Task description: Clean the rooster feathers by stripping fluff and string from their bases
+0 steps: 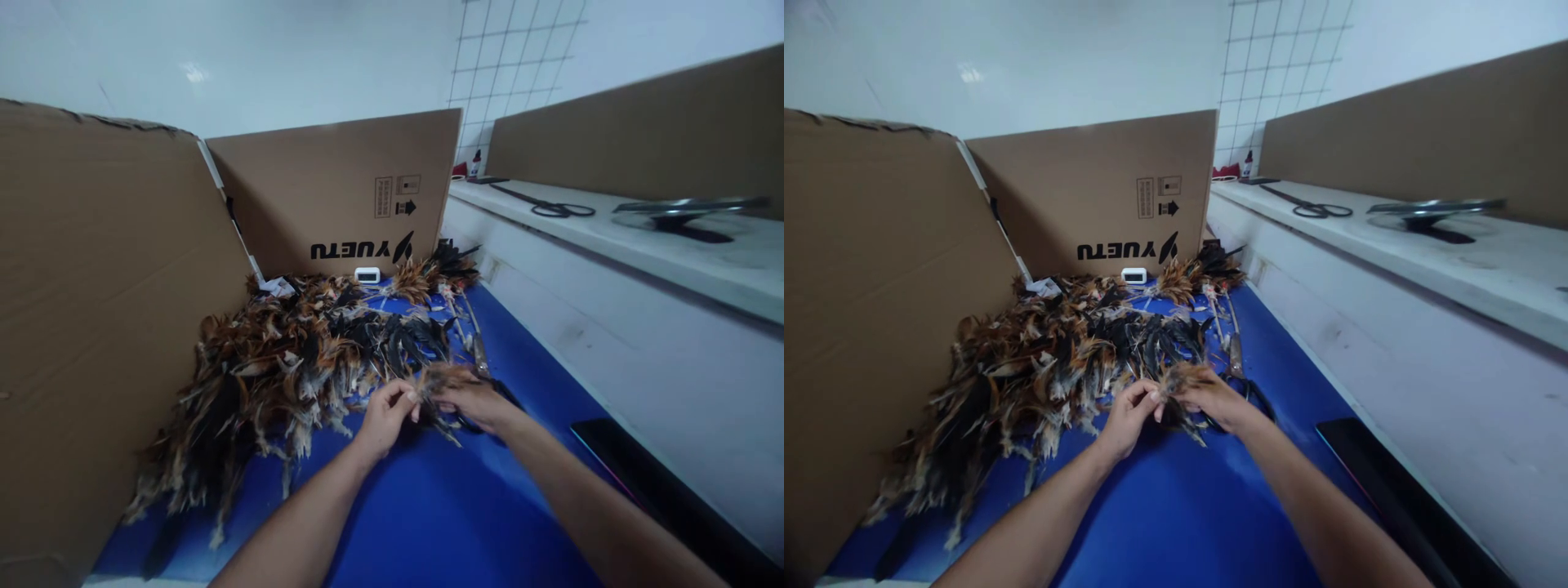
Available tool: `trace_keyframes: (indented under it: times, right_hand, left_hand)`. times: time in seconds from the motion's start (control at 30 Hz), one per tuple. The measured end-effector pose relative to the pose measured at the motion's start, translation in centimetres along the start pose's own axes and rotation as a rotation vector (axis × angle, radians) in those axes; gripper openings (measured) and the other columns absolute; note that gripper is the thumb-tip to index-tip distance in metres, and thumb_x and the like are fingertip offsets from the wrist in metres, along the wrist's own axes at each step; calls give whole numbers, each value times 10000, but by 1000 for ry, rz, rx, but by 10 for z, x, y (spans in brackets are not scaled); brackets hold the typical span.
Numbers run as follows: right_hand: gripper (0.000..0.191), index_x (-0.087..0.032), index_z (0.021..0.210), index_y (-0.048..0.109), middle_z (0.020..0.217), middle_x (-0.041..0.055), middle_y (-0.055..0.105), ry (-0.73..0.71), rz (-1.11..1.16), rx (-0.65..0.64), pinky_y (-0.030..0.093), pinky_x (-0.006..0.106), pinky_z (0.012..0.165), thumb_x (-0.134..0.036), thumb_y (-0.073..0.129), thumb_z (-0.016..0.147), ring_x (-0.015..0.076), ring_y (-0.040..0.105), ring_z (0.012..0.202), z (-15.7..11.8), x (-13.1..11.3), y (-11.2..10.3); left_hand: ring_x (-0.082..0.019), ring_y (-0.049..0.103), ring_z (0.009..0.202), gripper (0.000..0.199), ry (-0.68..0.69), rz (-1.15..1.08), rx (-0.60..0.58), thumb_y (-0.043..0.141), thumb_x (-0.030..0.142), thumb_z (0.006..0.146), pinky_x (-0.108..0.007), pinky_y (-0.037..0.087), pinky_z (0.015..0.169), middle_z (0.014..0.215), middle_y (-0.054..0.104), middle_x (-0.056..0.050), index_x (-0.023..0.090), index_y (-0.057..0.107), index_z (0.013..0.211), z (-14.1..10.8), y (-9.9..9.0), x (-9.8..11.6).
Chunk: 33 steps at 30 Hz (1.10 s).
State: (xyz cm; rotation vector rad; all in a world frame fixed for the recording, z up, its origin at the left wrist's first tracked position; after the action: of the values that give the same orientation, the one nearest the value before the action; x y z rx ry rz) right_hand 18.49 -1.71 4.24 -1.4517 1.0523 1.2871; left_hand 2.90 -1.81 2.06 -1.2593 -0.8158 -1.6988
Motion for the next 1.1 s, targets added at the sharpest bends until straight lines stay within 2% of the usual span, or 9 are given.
trace_keyframes:
  times: [0.07, 0.17, 0.27, 0.37, 0.47, 0.63, 0.83, 0.97, 1.1]
  right_hand:
    - [321, -171, 696, 548, 512, -70, 389, -3, 34, 33, 224, 215, 428, -486, 603, 721, 69, 280, 434, -4, 14, 12]
    - [302, -166, 679, 540, 508, -71, 375, -67, -35, 186, 222, 220, 442, -455, 579, 758, 72, 280, 450, -9, 18, 23]
    - [272, -167, 682, 574, 501, -66, 380, -126, -217, 271, 238, 222, 460, -411, 540, 795, 82, 306, 470, -13, 12, 30]
    - [251, -177, 736, 614, 492, -68, 355, -131, -343, 340, 241, 224, 461, -396, 515, 809, 92, 307, 476, -17, 9, 35]
    - [266, -179, 750, 630, 492, -62, 360, -127, -387, 410, 264, 231, 471, -419, 527, 799, 103, 317, 485, -18, 11, 38]
    - [344, -157, 696, 620, 581, -14, 510, -122, -248, 458, 337, 239, 516, -478, 537, 789, 120, 417, 550, -16, 18, 38]
    - [387, -168, 570, 539, 491, -39, 403, -83, -146, 517, 259, 228, 425, -508, 567, 754, 92, 328, 465, -17, 21, 32]
    - [374, -169, 562, 522, 497, -41, 395, -91, -118, 495, 244, 225, 419, -494, 592, 736, 88, 318, 465, -18, 20, 30]
    - [371, -160, 586, 550, 512, -39, 419, -87, -102, 438, 278, 224, 445, -499, 600, 730, 90, 347, 483, -18, 18, 25]
  left_hand:
    - [-111, 470, 583, 268, -27, -4, 72, 457, 344, 875, -237, 384, 651, 565, 499, 26, 162, 510, 685, 1, -1, -5]
    - [-117, 478, 571, 245, -19, 157, 165, 458, 312, 868, -240, 380, 624, 572, 503, 22, 164, 526, 684, 2, -4, -6]
    - [-132, 497, 625, 235, 75, 420, 241, 474, 250, 853, -245, 371, 636, 605, 512, 5, 167, 534, 641, 1, -6, 0]
    - [-142, 507, 695, 194, 195, 593, 268, 465, 179, 849, -250, 378, 662, 679, 544, -19, 166, 547, 674, 0, -6, 4]
    - [-144, 502, 733, 169, 285, 691, 225, 432, 135, 863, -257, 399, 687, 749, 553, -38, 165, 551, 746, -1, -4, 2]
    - [-141, 489, 706, 225, 377, 835, 106, 362, 152, 903, -262, 431, 675, 749, 524, -46, 166, 538, 763, -2, 2, -5]
    - [-150, 523, 720, 254, 510, 982, 35, 344, 144, 902, -270, 452, 691, 742, 543, -63, 165, 566, 781, -4, 8, -4]
    - [-169, 539, 769, 205, 500, 969, -6, 378, 145, 890, -286, 455, 719, 787, 572, -86, 148, 572, 824, -6, 8, 0]
    - [-159, 541, 799, 139, 366, 778, 36, 433, 193, 881, -277, 447, 745, 827, 583, -72, 149, 565, 864, -7, 5, 4]
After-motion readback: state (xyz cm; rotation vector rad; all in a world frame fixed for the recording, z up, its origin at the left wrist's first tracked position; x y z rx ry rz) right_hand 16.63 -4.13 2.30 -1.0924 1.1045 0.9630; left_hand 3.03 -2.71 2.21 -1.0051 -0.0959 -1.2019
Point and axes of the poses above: each hand's wrist, its own z-axis towards the middle knuckle, its own y-axis out of the palm, x = y × z, the point moved 2 cm from there along z, towards the middle knuckle
